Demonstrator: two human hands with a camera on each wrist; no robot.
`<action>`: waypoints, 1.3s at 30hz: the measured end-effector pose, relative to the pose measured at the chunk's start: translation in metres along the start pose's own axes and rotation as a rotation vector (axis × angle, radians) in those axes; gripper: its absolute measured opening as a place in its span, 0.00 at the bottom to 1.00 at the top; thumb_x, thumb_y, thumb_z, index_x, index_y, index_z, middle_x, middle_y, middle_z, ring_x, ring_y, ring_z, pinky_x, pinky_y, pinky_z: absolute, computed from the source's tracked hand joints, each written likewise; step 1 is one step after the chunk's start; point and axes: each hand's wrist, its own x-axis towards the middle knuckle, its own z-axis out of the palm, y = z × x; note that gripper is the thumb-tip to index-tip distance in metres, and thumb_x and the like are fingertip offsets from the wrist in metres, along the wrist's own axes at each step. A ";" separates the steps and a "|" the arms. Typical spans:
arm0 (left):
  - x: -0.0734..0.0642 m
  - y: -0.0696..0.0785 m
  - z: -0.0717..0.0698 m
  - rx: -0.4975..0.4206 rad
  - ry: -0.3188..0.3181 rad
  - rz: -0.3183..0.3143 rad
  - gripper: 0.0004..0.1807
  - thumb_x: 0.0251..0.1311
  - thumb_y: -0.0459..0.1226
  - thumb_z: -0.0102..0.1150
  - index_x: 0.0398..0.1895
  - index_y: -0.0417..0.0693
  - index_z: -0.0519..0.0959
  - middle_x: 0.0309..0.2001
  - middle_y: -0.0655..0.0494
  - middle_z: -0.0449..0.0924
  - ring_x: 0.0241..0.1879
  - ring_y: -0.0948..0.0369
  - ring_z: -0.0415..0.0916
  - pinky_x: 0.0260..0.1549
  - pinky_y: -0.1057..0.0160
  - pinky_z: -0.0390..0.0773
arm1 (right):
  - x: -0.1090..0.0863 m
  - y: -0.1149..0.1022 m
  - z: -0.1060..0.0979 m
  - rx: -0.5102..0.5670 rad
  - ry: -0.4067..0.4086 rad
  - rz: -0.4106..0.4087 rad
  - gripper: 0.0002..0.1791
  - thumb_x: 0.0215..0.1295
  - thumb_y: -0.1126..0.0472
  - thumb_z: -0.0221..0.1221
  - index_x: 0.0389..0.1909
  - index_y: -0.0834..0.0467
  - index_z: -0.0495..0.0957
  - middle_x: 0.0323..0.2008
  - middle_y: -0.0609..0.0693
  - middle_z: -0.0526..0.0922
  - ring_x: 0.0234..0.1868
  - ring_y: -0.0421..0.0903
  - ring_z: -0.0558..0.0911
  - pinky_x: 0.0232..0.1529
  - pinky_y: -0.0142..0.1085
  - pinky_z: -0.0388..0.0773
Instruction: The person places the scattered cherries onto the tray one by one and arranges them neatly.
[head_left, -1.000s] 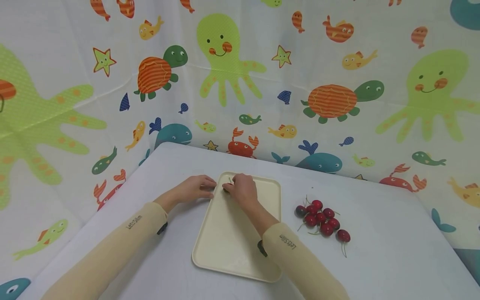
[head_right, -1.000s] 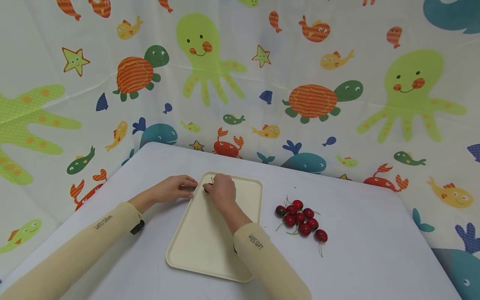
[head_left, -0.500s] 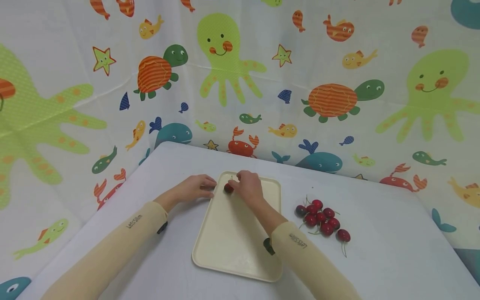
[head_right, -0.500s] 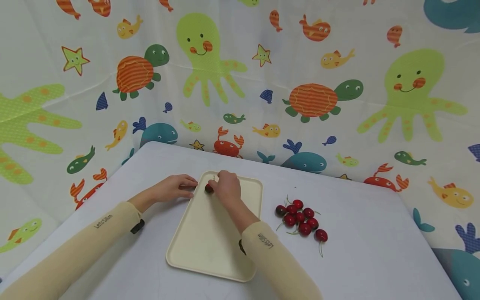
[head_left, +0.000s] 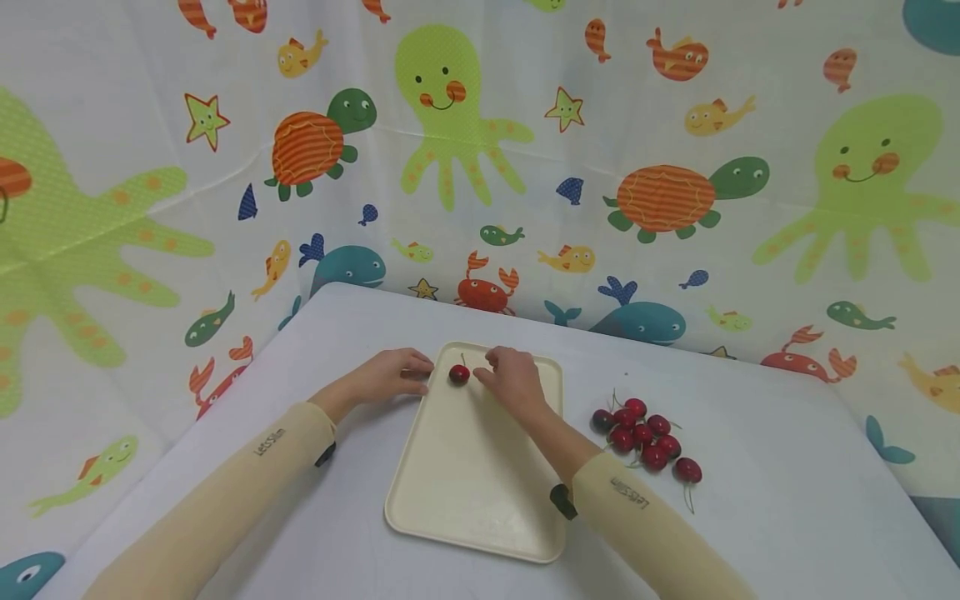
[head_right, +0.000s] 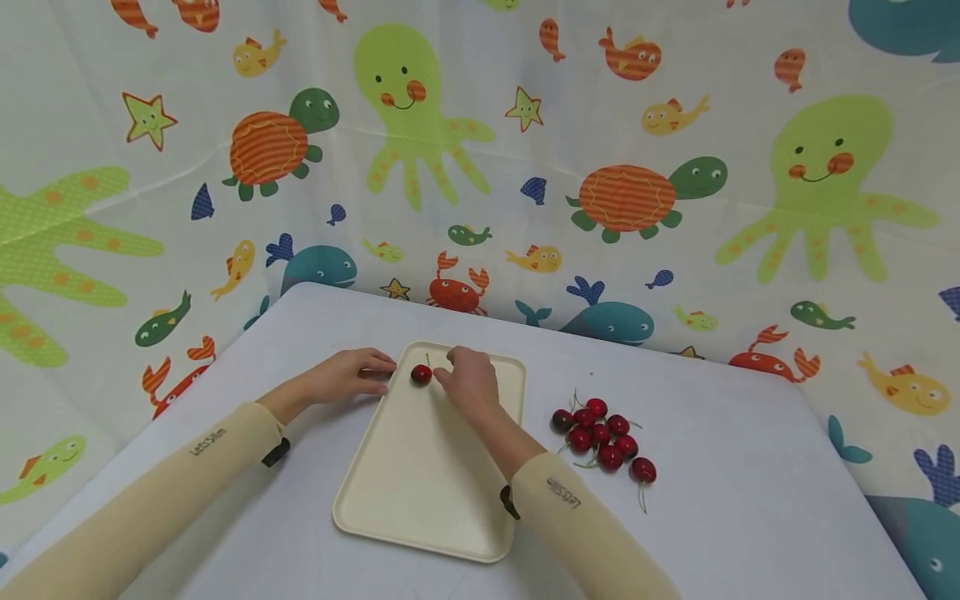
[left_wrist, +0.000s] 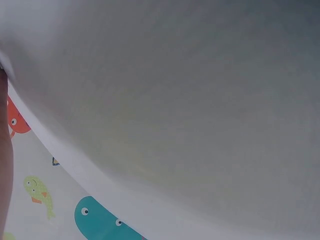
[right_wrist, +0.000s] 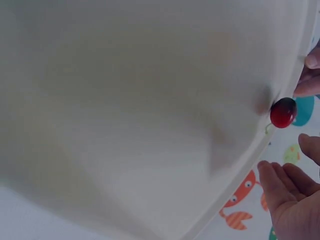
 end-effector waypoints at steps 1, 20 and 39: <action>0.000 0.000 0.000 -0.001 -0.001 0.000 0.25 0.55 0.43 0.62 0.56 0.46 0.74 0.56 0.53 0.74 0.58 0.53 0.69 0.57 0.52 0.71 | -0.001 0.001 -0.001 0.000 0.000 -0.005 0.20 0.57 0.53 0.63 0.47 0.60 0.79 0.41 0.53 0.84 0.41 0.48 0.80 0.46 0.38 0.79; -0.003 -0.005 -0.001 -0.023 0.009 -0.017 0.24 0.53 0.43 0.63 0.55 0.48 0.75 0.55 0.53 0.74 0.58 0.54 0.69 0.57 0.52 0.71 | -0.033 0.006 -0.036 0.054 -0.076 0.001 0.23 0.56 0.51 0.63 0.50 0.58 0.77 0.46 0.53 0.82 0.48 0.48 0.80 0.47 0.38 0.80; 0.001 -0.006 0.000 -0.028 0.020 0.014 0.24 0.51 0.43 0.65 0.53 0.49 0.77 0.54 0.55 0.73 0.57 0.56 0.71 0.56 0.56 0.73 | -0.089 0.068 -0.072 0.062 -0.047 0.112 0.24 0.56 0.50 0.63 0.52 0.55 0.76 0.48 0.52 0.82 0.47 0.49 0.81 0.39 0.37 0.82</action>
